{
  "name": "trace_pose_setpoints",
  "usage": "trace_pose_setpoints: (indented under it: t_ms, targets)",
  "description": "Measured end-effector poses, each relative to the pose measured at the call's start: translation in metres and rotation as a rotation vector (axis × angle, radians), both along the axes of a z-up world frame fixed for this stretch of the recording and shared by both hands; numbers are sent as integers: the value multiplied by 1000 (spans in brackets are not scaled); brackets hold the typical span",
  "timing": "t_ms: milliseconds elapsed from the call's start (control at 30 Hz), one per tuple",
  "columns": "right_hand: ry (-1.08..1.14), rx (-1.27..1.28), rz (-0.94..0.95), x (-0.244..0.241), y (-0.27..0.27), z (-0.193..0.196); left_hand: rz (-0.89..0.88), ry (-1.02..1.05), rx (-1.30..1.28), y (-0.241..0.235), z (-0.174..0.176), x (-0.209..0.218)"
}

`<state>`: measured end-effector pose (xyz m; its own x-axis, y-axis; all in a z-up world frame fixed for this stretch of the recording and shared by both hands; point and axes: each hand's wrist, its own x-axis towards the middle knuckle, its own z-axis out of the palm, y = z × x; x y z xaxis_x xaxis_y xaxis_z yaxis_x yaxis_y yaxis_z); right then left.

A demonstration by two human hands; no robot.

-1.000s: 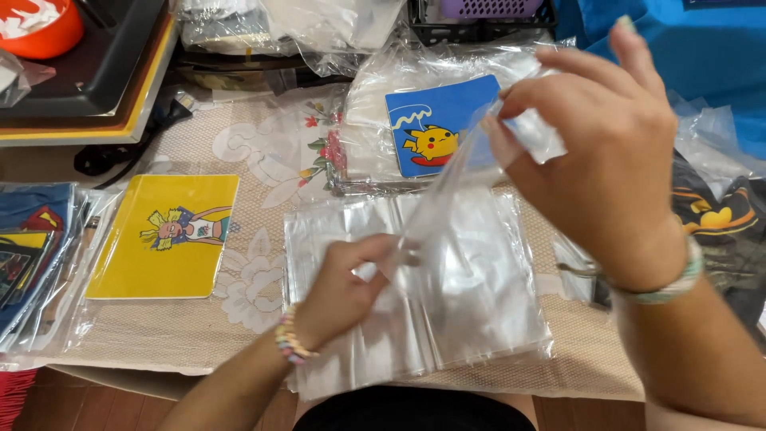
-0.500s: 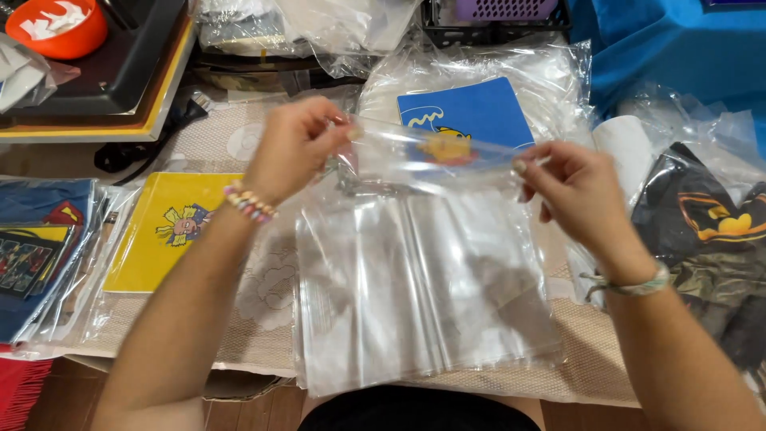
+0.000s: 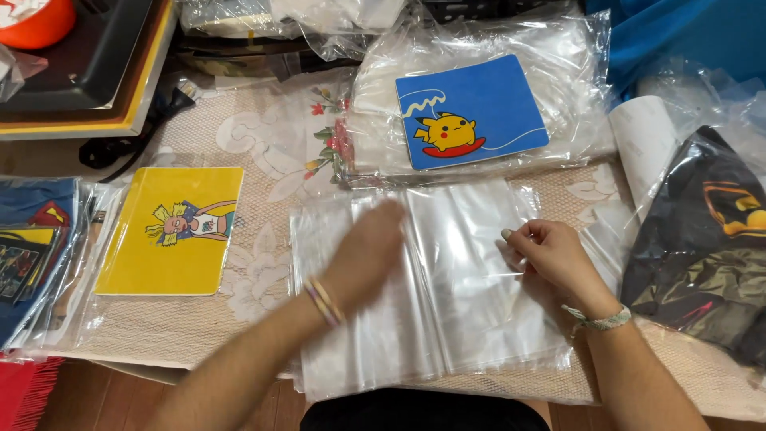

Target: Separating plastic sleeves and preparing to package printed cards or mousepads.

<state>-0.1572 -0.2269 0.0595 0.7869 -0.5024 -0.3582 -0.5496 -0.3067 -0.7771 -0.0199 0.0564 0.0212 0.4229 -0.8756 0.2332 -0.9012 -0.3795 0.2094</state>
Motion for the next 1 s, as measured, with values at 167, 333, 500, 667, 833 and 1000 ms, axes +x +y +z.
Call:
trace_pose_setpoints:
  t_ms: [167, 333, 500, 667, 833, 1000]
  targets:
    - [63, -44, 43, 2, -6, -11, -260, 177, 30, -2, -8, -63]
    - [84, 25, 43, -2, -5, -1, -207, 193, 82, 27, -9, -55]
    - [106, 32, 113, -6, 0, 13, -462, 199, 49, 59, 16, -101]
    - [127, 2, 119, -6, 6, 22, -507, 130, 89, 64, 3, -104]
    - [69, -9, 40, -9, -1, 19, -530, 146, 126, 57, 5, -98]
    - [31, -3, 24, -9, -4, 17, -494, 118, 107, 50, 4, -88]
